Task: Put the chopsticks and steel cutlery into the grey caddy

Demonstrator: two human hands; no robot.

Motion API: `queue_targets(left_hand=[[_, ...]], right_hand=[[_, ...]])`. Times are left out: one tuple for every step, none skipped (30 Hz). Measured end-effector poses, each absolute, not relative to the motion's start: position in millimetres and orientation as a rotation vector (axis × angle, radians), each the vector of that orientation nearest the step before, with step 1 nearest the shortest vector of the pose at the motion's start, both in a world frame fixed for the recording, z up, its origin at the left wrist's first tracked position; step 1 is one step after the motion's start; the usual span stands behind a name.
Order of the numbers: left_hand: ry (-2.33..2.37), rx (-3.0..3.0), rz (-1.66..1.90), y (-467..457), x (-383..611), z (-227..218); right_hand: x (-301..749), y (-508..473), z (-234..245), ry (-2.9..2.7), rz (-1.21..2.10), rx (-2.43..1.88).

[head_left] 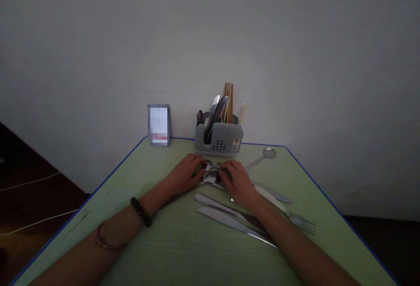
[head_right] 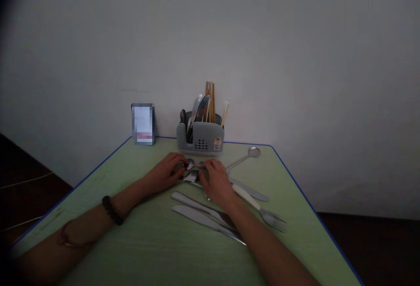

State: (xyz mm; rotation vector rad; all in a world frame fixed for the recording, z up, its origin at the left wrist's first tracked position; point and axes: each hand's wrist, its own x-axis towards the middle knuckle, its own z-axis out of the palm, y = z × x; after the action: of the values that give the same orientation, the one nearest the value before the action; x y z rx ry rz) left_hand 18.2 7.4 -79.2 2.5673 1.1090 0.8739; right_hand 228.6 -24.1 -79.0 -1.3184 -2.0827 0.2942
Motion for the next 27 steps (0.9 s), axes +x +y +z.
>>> queue_targets(left_hand=[[1.079,2.573,0.854,7.3,18.3,-78.8],[1.059,2.576,0.838,7.4,18.2,-78.7],[1.047,2.577,0.825,7.5,17.9,-78.7],[1.037,2.578,0.811,7.5,17.4,-79.1],[1.021,2.582,0.798,7.3,16.7,-79.6],[0.998,2.59,0.782,7.0,15.8,-80.2],[0.968,2.601,0.765,6.5,14.9,-80.8],[0.937,2.616,0.744,5.8,13.9,-81.4],[0.91,2.632,0.715,5.2,13.0,-81.9],[0.89,2.648,0.681,4.6,12.2,-82.3],[0.882,2.66,0.652,4.1,11.5,-82.5],[0.884,2.666,0.631,3.8,11.1,-82.7],[0.888,2.667,0.617,3.8,10.8,-82.9],[0.889,2.665,0.609,4.0,10.7,-83.1],[0.89,2.662,0.608,4.3,10.8,-83.4],[0.894,2.658,0.609,4.7,10.9,-83.7],[0.9,2.652,0.61,5.1,11.2,-84.0],[0.905,2.647,0.61,5.5,11.5,-84.2],[0.91,2.641,0.612,5.8,11.7,-84.5],[0.915,2.636,0.614,6.0,11.8,-84.7],[0.919,2.63,0.618,6.2,11.9,-84.9],[0.924,2.624,0.621,6.3,12.0,-84.9],[0.926,2.621,0.624,6.4,12.0,-84.9],[0.926,2.618,0.625,6.5,12.0,-84.7],[0.925,2.616,0.625,6.6,11.9,-84.4],[0.922,2.614,0.623,6.7,11.9,-84.1],[0.918,2.614,0.62,6.8,11.9,-83.7]], right_hand=[[228.5,-24.0,-78.4,-2.091,0.293,-1.327],[228.4,-24.2,-77.8,-2.099,0.294,-1.328],[228.3,-24.5,-77.4,-2.104,0.295,-1.327],[228.1,-24.9,-77.4,-2.107,0.297,-1.326],[227.8,-25.2,-77.8,-2.106,0.298,-1.328],[227.6,-25.3,-78.4,-2.104,0.299,-1.332],[227.4,-25.3,-78.6,-2.102,0.299,-1.341],[227.4,-25.1,-78.1,-2.103,0.299,-1.35],[228.0,-24.8,-76.3,-2.12,0.301,-1.358],[229.2,-24.6,-72.9,-2.16,0.31,-1.358],[231.2,-24.5,-67.7,-2.222,0.33,-1.352],[233.9,-24.7,-60.8,-2.3,0.362,-1.339],[237.2,-25.3,-52.3,-2.391,0.41,-1.317],[240.8,-26.6,-42.7,-2.455,0.471,-1.311],[244.3,-28.6,-32.5,-2.499,0.52,-1.306],[247.1,-31.6,-22.4,-2.518,0.517,-1.31],[248.9,-35.3,-13.0,-2.534,0.482,-1.337],[249.5,-40.0,-4.8,-2.56,0.456,-1.38],[248.6,-45.2,1.7,-2.603,0.455,-1.427],[246.4,-50.9,6.3,-2.665,0.486,-1.471],[243.0,-56.8,9.1,-2.737,0.538,-1.508],[238.6,-62.6,10.3,-2.806,0.58,-1.541],[233.5,-68.0,10.3,-2.865,0.596,-1.568],[228.0,-72.7,9.5,-2.91,0.583,-1.591],[222.6,-76.6,8.4,-2.942,0.553,-1.599],[217.4,-79.5,7.3,-2.968,0.528,-1.589],[212.7,-81.4,6.2,-2.982,0.517,-1.569]])
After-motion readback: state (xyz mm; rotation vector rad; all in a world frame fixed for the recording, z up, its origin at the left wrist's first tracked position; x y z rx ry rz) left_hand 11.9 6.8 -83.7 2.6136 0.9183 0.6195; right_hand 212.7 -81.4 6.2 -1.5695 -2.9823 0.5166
